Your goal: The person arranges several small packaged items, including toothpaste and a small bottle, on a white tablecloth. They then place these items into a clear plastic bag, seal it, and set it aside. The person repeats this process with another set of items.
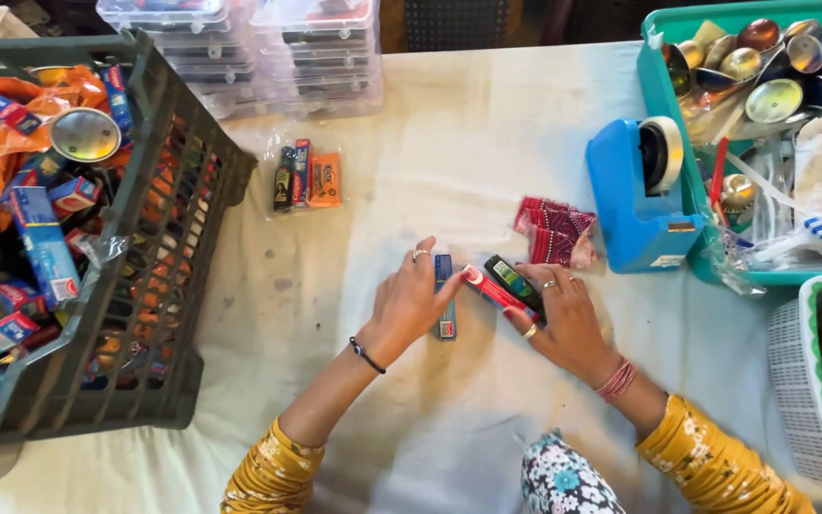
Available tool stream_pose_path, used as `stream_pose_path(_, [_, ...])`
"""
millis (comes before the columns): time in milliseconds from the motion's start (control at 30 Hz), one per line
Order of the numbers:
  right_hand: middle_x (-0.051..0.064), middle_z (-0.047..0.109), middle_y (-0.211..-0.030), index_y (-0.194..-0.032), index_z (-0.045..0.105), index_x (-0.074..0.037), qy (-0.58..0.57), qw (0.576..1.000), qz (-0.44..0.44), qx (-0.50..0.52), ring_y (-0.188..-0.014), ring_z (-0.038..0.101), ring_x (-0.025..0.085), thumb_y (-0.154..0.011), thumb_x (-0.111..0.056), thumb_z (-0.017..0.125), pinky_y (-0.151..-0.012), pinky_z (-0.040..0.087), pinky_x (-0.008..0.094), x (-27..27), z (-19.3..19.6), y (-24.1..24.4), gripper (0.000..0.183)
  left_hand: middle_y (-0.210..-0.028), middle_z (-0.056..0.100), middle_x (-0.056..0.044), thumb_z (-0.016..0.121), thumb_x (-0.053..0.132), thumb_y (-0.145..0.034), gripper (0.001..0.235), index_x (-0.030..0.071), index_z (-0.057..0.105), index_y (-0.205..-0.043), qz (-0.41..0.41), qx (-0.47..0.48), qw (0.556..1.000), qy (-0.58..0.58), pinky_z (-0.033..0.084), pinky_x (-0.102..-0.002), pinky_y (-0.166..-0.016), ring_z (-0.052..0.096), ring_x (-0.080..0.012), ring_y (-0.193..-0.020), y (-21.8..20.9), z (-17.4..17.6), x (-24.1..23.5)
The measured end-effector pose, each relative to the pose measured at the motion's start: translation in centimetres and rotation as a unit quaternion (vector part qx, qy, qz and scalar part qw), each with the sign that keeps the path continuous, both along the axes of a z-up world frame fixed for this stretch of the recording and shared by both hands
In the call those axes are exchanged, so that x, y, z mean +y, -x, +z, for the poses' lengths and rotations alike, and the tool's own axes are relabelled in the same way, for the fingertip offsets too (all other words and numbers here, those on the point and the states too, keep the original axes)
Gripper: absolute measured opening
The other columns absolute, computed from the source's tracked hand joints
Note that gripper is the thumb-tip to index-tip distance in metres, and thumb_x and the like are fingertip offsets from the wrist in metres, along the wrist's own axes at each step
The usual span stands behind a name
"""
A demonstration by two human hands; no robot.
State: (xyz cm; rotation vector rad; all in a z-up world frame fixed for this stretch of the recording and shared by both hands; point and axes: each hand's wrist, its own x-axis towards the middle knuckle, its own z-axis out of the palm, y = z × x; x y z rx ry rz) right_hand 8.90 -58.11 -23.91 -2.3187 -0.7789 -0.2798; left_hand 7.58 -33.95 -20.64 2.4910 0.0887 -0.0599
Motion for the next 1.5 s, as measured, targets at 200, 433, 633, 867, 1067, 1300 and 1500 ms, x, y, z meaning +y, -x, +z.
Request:
stream_pose_path(200, [0.019,0.059,-0.124,-0.130,0.055,-0.004,0.043,0.998,0.005,-0.036,-0.113,0.056,0.037,-0.071,-0.035,0.084,-0.093,0.043,0.048,0.7,0.8,0.0,0.073,-0.135,0.056,-0.017,0.076,0.025,-0.088,0.056,0.006,0.055,-0.137,-0.121,-0.164,0.978,-0.039,0.050,-0.046,-0.095,0.058,-0.0367,-0.121,-0.5,-1.0,1.7])
stream_pose_path(433, [0.014,0.061,-0.125,-0.133,0.054,-0.006,0.007,1.000,0.006,-0.015,-0.119,0.057,0.035,-0.072,-0.022,0.084,-0.100,0.044,0.046,0.0,-1.4,-0.2,0.069,-0.134,0.058,-0.014,0.081,0.023,-0.078,0.064,0.007,0.057,-0.136,-0.236,-0.228,0.943,-0.048,0.032,-0.054,-0.112,0.051,-0.0337,-0.129,-0.5,-3.8,-0.3])
stream_pose_path(633, [0.018,0.058,-0.128,-0.134,0.052,-0.003,-0.017,0.998,0.051,-0.014,-0.120,0.054,0.036,-0.075,-0.026,0.084,-0.101,0.041,0.046,0.0,0.2,-0.1,0.071,-0.120,0.065,-0.005,0.081,0.025,-0.082,0.054,0.015,0.062,-0.132,-0.210,-0.176,0.959,-0.065,0.031,-0.058,-0.115,0.056,-0.0267,-0.123,-0.7,-4.2,0.7])
stream_pose_path(867, [0.016,0.060,-0.126,-0.126,0.057,-0.003,-0.081,0.995,0.049,0.031,-0.124,0.055,0.034,-0.079,0.004,0.052,-0.111,0.038,0.045,-0.8,-0.2,-0.2,0.049,-0.114,0.067,-0.007,0.075,0.021,-0.088,0.038,0.015,0.067,-0.124,-0.182,-0.185,0.966,-0.021,0.036,-0.052,-0.109,0.059,-0.0294,-0.117,-0.9,-1.6,2.7])
stream_pose_path(1067, [0.013,0.063,-0.121,-0.117,0.062,-0.007,-0.112,0.993,0.017,0.046,-0.120,0.058,0.031,-0.081,0.002,0.057,-0.110,0.041,0.041,-1.2,-1.1,-0.4,0.037,-0.113,0.069,-0.008,0.071,0.017,-0.092,0.028,0.013,0.069,-0.120,-0.155,-0.210,0.965,0.010,0.046,-0.044,-0.096,0.062,-0.0316,-0.109,-0.8,1.4,3.9])
stream_pose_path(1300, [0.017,0.056,-0.128,-0.118,0.065,-0.009,0.024,0.991,0.083,-0.105,-0.119,0.051,0.036,-0.075,-0.026,0.083,-0.102,0.037,0.049,0.5,1.5,0.6,0.049,-0.105,0.074,-0.007,0.069,0.016,-0.093,0.024,0.010,0.069,-0.117,-0.091,-0.175,0.976,0.089,0.056,-0.037,-0.074,0.072,-0.0250,-0.087,-1.1,2.2,5.2])
stream_pose_path(1500, [0.011,0.058,-0.132,-0.119,0.067,-0.013,0.040,0.993,0.057,-0.093,-0.124,0.052,0.031,-0.081,-0.020,0.080,-0.106,0.037,0.045,0.2,-0.3,0.5,0.041,-0.093,0.075,-0.013,0.075,0.043,-0.089,0.056,0.005,0.061,-0.127,0.025,0.036,0.999,0.013,0.056,-0.041,-0.074,0.073,-0.0279,-0.082,-1.4,1.0,4.4])
